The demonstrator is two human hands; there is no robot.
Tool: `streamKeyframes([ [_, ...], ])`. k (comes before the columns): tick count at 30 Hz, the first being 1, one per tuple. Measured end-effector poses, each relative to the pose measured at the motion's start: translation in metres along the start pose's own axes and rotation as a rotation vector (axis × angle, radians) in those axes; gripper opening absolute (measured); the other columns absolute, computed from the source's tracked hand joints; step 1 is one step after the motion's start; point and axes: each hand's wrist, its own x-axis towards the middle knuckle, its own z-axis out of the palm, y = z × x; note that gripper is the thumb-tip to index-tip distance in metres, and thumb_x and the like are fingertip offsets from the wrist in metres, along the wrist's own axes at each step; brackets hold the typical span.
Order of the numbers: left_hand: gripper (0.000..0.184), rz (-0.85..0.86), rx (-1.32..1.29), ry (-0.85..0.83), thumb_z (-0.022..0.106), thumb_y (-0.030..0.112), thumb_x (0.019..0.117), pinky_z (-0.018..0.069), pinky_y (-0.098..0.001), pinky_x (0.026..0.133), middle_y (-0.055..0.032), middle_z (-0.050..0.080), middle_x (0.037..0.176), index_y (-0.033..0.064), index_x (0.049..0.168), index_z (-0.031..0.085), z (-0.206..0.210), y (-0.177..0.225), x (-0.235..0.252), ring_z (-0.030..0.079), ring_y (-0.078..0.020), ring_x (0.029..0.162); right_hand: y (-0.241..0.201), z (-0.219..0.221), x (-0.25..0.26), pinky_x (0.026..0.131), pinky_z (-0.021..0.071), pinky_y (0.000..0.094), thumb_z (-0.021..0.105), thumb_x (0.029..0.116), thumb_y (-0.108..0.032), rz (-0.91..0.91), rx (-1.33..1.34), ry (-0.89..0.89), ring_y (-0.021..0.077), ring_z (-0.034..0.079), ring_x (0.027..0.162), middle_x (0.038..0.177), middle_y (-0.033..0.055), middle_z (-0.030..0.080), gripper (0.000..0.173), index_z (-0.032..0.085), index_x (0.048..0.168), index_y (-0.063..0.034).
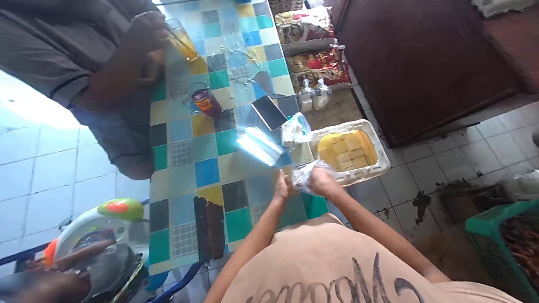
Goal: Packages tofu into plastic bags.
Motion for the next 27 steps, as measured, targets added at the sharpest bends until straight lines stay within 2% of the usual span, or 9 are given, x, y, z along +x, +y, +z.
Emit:
streamKeyframes([
  [3,0.06,0.08,0.047,0.147,0.016,0.037,0.1136,0.042,-0.0491,0.105,-0.0284,0.045,0.148,-0.006,0.15,0.038,-0.016,-0.003,0.002,0.05,-0.037,0.13,0.005,-0.007,-0.003,0.111,0.0407,0.0568,0.059,0.105,-0.025,-0.171,-0.038,-0.091,0.0435,0.056,0.13,0.134,0.0319,0.059,0.046,0.058,0.132,0.0119],
  [6,0.054,0.142,0.01,0.241,0.017,0.031,0.1137,0.0481,-0.0428,0.094,-0.0234,0.055,0.136,-0.0046,0.144,0.046,-0.039,-0.018,0.006,0.06,-0.0291,0.114,0.024,-0.026,-0.029,0.097,0.0546,0.0406,0.057,0.1052,-0.016,-0.331,0.356,0.14,0.0267,0.071,0.104,0.112,0.0202,0.073,0.029,0.07,0.12,0.0058],
  [9,0.056,0.135,-0.011,0.291,0.016,0.031,0.1136,0.0507,-0.0359,0.086,-0.0182,0.062,0.121,-0.0061,0.135,0.053,-0.053,-0.039,0.005,0.063,-0.0204,0.099,0.068,-0.042,-0.004,0.082,0.0596,0.0344,0.056,0.1066,-0.012,-0.073,0.897,0.265,0.0189,0.072,0.09,0.108,0.017,0.071,0.025,0.065,0.122,0.0056],
  [12,0.053,0.156,-0.003,0.328,0.018,0.026,0.1133,0.0522,-0.0261,0.079,-0.0139,0.063,0.108,-0.0095,0.127,0.056,-0.053,-0.051,0.001,0.063,-0.0119,0.088,0.134,-0.047,0.07,0.086,0.0548,0.0328,0.053,0.1073,-0.008,0.269,1.17,0.373,0.0203,0.066,0.096,0.123,0.0206,0.062,0.036,0.049,0.14,0.005],
  [16,0.048,0.164,0.024,0.37,0.022,0.021,0.1126,0.0529,-0.0223,0.076,-0.0116,0.064,0.103,-0.0102,0.122,0.058,-0.049,-0.051,0.001,0.064,-0.009,0.083,0.21,-0.058,0.157,0.105,0.0481,0.0538,0.055,0.1033,-0.015,0.606,0.903,0.546,0.0397,0.06,0.126,0.136,0.0295,0.059,0.043,0.053,0.141,0.0054],
  [18,0.046,0.155,0.018,0.414,0.023,0.02,0.1124,0.054,-0.0198,0.071,-0.0082,0.065,0.095,-0.0095,0.119,0.059,-0.047,-0.049,0.003,0.065,-0.0064,0.077,0.212,-0.072,0.169,0.113,0.041,0.0515,0.052,0.107,-0.021,0.757,0.828,0.462,0.0379,0.05,0.139,0.146,0.0288,0.052,0.046,0.05,0.142,0.0084],
  [21,0.045,0.138,-0.012,0.484,0.027,0.02,0.1124,0.056,-0.02,0.065,-0.0047,0.067,0.083,-0.0086,0.114,0.061,-0.047,-0.049,0.009,0.067,-0.0059,0.069,0.208,-0.077,0.182,0.114,0.0406,0.0489,0.054,0.1043,-0.024,0.896,0.737,0.393,0.0361,0.048,0.141,0.147,0.0278,0.051,0.05,0.051,0.14,0.0106],
  [24,0.043,0.132,-0.045,0.534,0.029,0.019,0.112,0.0581,-0.0209,0.059,-0.0026,0.069,0.073,-0.007,0.11,0.062,-0.048,-0.051,0.014,0.069,-0.0067,0.062,0.204,-0.07,0.203,0.116,0.0387,0.0456,0.054,0.1036,-0.026,1.0,0.835,0.5,0.0382,0.039,0.147,0.158,0.0294,0.035,0.062,0.035,0.153,0.0073],
  [27,0.042,0.114,-0.043,0.556,0.03,0.019,0.1121,0.0584,-0.0213,0.057,-0.0027,0.069,0.071,-0.0069,0.108,0.063,-0.048,-0.048,0.015,0.069,-0.0074,0.06,0.194,-0.066,0.211,0.112,0.0433,0.0438,0.056,0.1017,-0.026,1.044,0.934,0.65,0.0367,0.041,0.144,0.159,0.0257,0.033,0.064,0.034,0.157,-0.0016],
])
